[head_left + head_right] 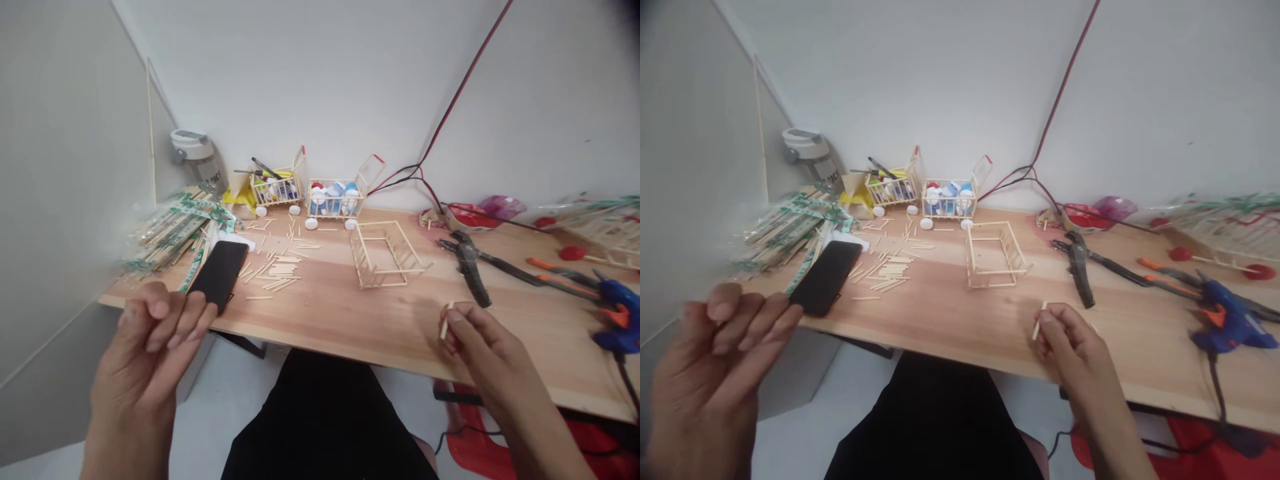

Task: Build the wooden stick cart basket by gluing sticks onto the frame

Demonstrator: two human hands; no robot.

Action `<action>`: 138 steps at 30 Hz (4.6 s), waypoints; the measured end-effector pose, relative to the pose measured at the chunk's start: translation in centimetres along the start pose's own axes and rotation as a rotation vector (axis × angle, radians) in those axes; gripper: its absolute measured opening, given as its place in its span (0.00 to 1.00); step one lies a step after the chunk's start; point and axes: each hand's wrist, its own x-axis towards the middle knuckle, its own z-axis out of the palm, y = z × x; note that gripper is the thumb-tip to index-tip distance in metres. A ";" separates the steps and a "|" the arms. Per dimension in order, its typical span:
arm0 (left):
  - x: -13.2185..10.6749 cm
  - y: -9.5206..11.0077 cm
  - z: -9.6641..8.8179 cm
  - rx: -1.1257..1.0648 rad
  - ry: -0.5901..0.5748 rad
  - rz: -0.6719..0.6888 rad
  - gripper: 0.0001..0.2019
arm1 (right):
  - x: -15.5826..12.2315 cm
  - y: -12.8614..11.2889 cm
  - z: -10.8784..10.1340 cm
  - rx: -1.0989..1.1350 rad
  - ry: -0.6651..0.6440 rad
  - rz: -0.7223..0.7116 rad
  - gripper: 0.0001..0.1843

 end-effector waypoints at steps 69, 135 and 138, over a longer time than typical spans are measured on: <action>10.5 -8.3 3.7 1.027 -0.504 -0.060 0.07 | -2.5 -1.2 9.5 0.103 -0.243 -0.336 0.12; 0.7 -14.8 9.8 0.464 -0.402 -0.403 0.10 | 2.8 -1.4 3.6 -0.160 0.051 -0.256 0.13; 0.7 -14.9 10.5 0.434 -0.409 -0.375 0.11 | 1.8 -1.7 3.8 -0.034 -0.032 -0.227 0.12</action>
